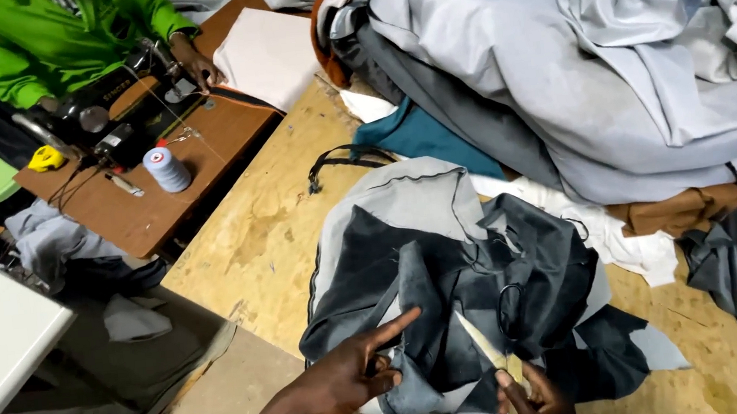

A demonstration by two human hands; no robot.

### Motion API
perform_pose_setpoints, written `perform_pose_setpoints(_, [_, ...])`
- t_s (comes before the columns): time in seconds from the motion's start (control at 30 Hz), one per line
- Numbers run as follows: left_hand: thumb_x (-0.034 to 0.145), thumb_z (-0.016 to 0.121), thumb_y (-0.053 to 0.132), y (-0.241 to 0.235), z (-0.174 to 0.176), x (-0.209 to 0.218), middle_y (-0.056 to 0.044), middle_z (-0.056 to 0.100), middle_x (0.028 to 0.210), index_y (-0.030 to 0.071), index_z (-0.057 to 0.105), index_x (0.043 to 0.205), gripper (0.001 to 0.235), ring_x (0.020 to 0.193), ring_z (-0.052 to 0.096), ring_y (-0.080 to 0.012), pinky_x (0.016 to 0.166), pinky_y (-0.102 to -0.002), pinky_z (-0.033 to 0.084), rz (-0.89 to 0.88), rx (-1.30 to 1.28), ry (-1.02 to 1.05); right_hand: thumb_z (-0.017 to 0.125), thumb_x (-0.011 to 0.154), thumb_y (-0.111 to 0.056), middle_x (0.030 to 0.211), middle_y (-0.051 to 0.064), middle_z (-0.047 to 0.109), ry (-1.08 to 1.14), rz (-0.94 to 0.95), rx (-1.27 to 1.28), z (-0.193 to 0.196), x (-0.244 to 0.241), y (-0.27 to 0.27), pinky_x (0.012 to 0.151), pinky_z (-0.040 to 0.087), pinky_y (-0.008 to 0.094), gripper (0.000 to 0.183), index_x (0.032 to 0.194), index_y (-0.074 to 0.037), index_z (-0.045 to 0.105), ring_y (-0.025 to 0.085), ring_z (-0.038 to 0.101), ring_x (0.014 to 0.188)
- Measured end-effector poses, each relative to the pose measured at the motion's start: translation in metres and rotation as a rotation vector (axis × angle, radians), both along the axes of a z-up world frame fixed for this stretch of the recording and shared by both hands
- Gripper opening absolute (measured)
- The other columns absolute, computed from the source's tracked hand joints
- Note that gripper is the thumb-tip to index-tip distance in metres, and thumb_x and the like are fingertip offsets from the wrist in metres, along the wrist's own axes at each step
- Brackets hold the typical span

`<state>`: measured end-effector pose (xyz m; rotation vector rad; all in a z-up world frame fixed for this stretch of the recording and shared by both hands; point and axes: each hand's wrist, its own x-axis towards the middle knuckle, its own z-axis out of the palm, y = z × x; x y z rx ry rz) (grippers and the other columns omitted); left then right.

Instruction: Cutting and trimming fabric pieces using scissors on a workbench

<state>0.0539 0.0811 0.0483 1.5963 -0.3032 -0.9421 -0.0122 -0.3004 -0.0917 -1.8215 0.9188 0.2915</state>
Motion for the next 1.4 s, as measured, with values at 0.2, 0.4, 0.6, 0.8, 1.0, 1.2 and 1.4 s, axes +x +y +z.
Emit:
perform_pose_setpoints(0.2, [0.125,0.070,0.009,-0.002,-0.020,0.010,0.001,0.023,0.080,0.040,0.029,0.208,0.098,0.078,0.019,-0.0171,0.079,-0.037,0.021,0.019,-0.139,0.065,0.094,0.101,-0.046,0.103,0.001,0.098,-0.421,0.393,-0.328,-0.006,-0.026,-0.001,0.090,0.069,0.035,0.040,0.135,-0.030,0.105,0.018,0.089,0.097])
perform_pose_setpoints(0.4, [0.122,0.073,0.005,-0.003,0.000,0.011,0.000,0.038,0.078,0.047,0.033,0.206,0.102,0.078,0.030,-0.0155,0.080,-0.033,0.030,0.025,0.022,0.018,0.095,0.103,-0.040,0.124,-0.008,0.103,-0.758,0.630,-0.565,0.015,-0.021,0.012,0.098,0.073,0.029,0.027,0.127,-0.028,0.100,0.010,0.097,0.113])
perform_pose_setpoints(0.6, [0.116,0.078,0.003,-0.011,-0.004,0.009,0.001,0.045,0.073,0.048,0.043,0.204,0.104,0.070,0.036,-0.0112,0.072,-0.031,0.034,0.086,0.113,-0.013,0.098,0.100,-0.045,0.139,-0.004,0.099,-0.718,0.625,-0.661,-0.038,-0.017,-0.002,0.116,0.077,0.046,0.037,0.137,-0.041,0.102,0.027,0.091,0.137])
perform_pose_setpoints(0.8, [0.115,0.071,0.010,-0.016,-0.012,0.005,-0.001,0.063,0.083,0.050,0.044,0.203,0.101,0.071,0.052,-0.0123,0.074,-0.033,0.045,0.107,0.227,-0.098,0.088,0.111,-0.039,0.146,-0.015,0.094,-1.149,0.906,-0.999,-0.059,0.000,-0.023,0.124,0.061,0.042,0.031,0.138,-0.029,0.098,0.014,0.083,0.143])
perform_pose_setpoints(1.0, [0.116,0.068,0.006,-0.023,-0.024,0.000,0.004,0.057,0.079,0.050,0.046,0.202,0.099,0.071,0.046,-0.0096,0.075,-0.030,0.044,0.146,0.221,-0.060,0.091,0.109,-0.038,0.121,-0.015,0.098,-1.039,0.804,-0.886,0.010,0.008,0.032,0.094,0.069,0.027,0.022,0.129,-0.031,0.097,0.007,0.091,0.106])
perform_pose_setpoints(1.2, [0.118,0.063,0.007,-0.017,0.000,0.003,0.004,0.051,0.077,0.057,0.042,0.203,0.100,0.071,0.043,-0.0110,0.076,-0.030,0.042,0.125,0.258,0.013,0.090,0.104,-0.056,0.113,-0.020,0.095,-1.084,0.850,-1.081,-0.026,0.009,-0.005,0.115,0.060,0.047,0.022,0.122,-0.045,0.099,0.015,0.086,0.105])
perform_pose_setpoints(1.4, [0.118,0.063,0.008,-0.021,-0.002,0.004,0.005,0.049,0.075,0.060,0.042,0.202,0.100,0.068,0.038,-0.0108,0.071,-0.032,0.037,0.117,0.254,0.045,0.100,0.101,-0.039,0.118,-0.007,0.100,-0.906,0.704,-0.898,-0.033,-0.012,0.025,0.093,0.073,0.034,0.026,0.126,-0.035,0.100,0.015,0.094,0.102])
